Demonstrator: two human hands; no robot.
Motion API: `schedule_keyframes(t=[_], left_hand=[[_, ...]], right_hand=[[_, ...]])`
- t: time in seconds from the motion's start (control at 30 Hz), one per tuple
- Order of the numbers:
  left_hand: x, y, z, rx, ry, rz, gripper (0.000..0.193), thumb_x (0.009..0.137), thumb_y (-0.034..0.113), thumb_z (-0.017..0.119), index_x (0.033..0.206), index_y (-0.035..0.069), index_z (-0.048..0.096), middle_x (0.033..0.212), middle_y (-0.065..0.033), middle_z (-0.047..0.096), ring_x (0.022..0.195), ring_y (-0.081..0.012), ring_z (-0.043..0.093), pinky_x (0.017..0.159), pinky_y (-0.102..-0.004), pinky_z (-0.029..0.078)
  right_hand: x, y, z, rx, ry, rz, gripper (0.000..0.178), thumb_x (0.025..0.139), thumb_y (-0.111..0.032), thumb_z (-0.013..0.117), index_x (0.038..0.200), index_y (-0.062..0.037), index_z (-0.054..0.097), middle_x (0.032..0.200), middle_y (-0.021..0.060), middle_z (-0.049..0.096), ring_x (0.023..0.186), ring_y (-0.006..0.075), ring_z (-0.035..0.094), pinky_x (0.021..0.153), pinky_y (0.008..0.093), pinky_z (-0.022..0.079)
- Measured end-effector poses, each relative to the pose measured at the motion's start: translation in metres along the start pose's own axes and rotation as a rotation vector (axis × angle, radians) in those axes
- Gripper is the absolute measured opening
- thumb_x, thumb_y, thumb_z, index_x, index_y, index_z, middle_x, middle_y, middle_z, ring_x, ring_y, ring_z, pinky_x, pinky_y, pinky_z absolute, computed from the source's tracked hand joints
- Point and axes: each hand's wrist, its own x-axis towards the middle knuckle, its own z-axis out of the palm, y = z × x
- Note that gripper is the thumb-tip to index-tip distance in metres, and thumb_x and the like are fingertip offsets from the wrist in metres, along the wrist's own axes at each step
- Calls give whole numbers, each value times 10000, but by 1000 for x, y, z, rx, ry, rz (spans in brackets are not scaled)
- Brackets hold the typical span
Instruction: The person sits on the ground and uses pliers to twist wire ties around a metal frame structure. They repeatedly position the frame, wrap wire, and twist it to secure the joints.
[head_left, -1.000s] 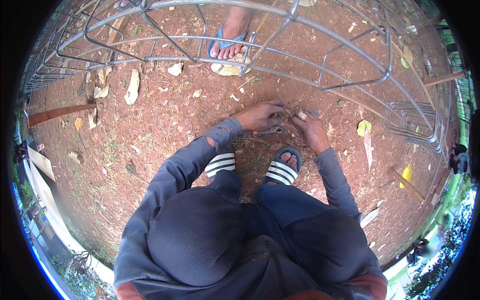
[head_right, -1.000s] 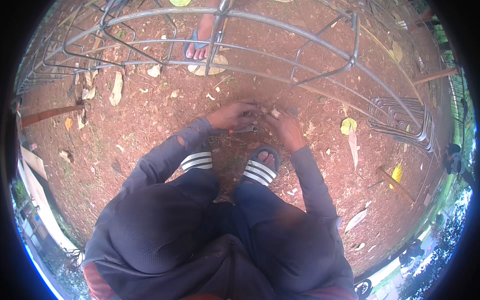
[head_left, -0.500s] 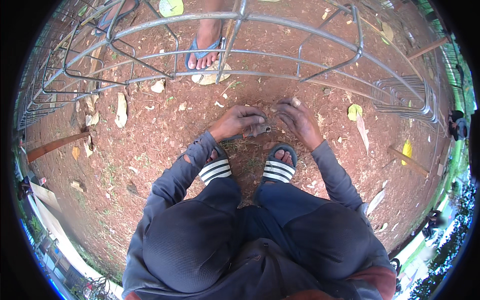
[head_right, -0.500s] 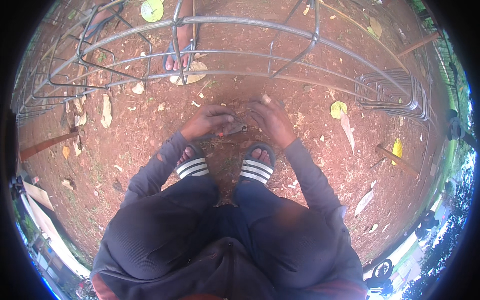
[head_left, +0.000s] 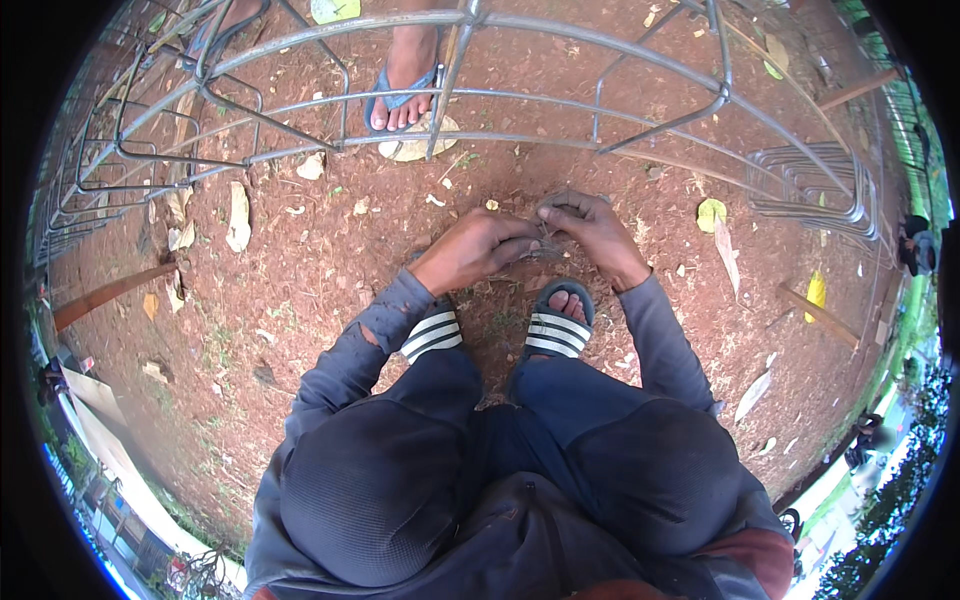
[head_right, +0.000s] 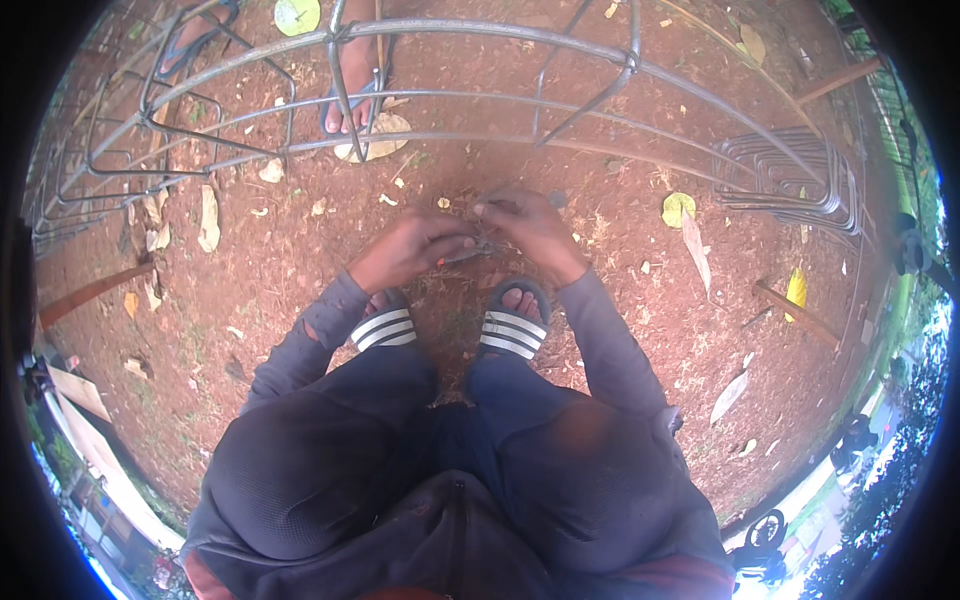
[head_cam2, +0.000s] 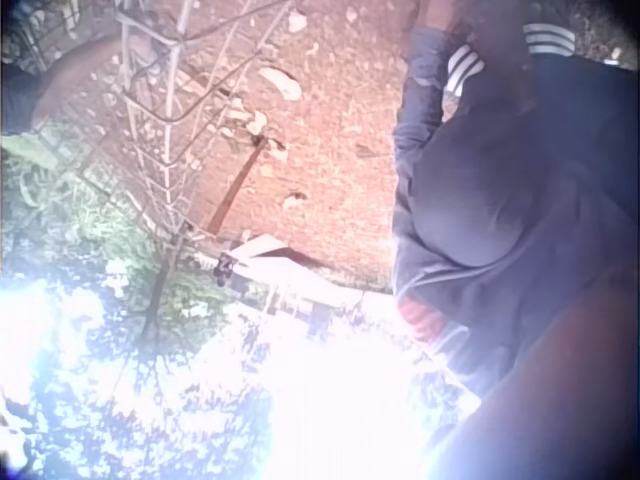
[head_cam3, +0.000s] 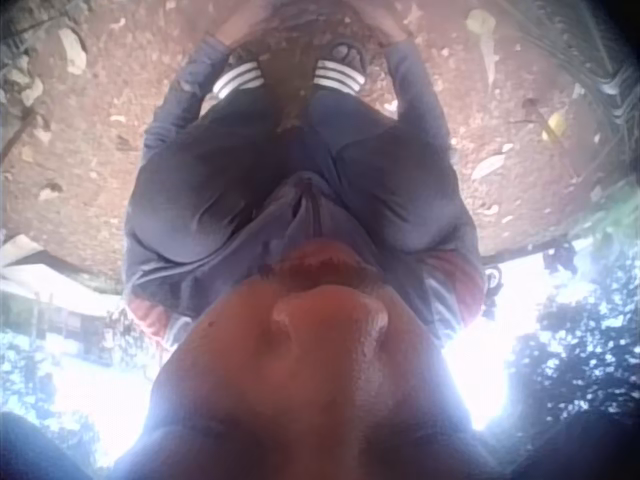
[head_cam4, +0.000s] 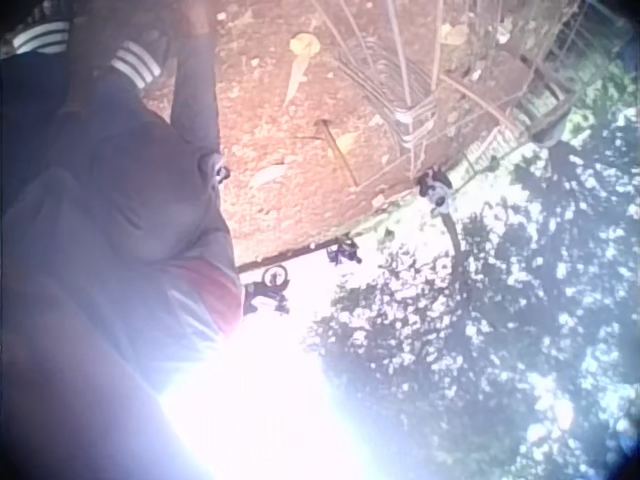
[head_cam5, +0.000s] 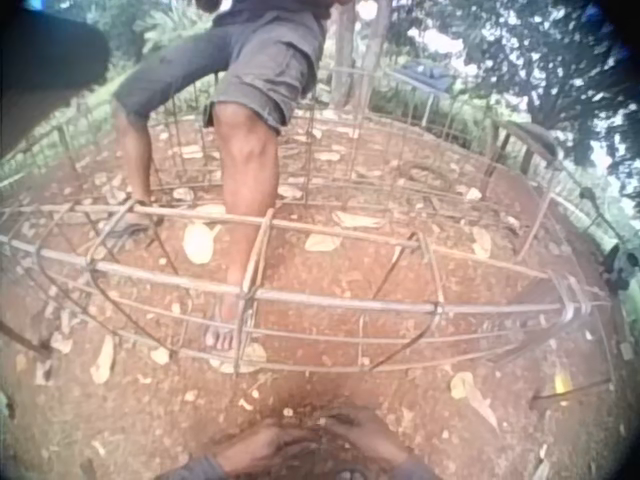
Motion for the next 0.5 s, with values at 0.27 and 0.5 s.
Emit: schedule_keyframes(t=[0.27, 0.5], left_hand=[[-3, 10, 14, -656, 255, -550, 245, 1067, 190, 595, 1105, -30, 696, 689, -13, 618, 558, -66, 532, 521, -243, 416], [-3, -2, 22, -954, 404, -514, 222, 1076, 215, 577, 1046, 3, 635, 685, -29, 601, 514, -80, 508, 455, -241, 351]], right_hand=[[-9, 15, 29, 774, 371, -199, 250, 1067, -195, 599, 1217, -2, 543, 1159, 189, 688, 1117, 312, 696, 944, 421, 557], [-13, 18, 34, 813, 428, -291, 200, 1068, -186, 604, 1169, -21, 557, 1128, 178, 696, 1059, 278, 697, 982, 412, 531]])
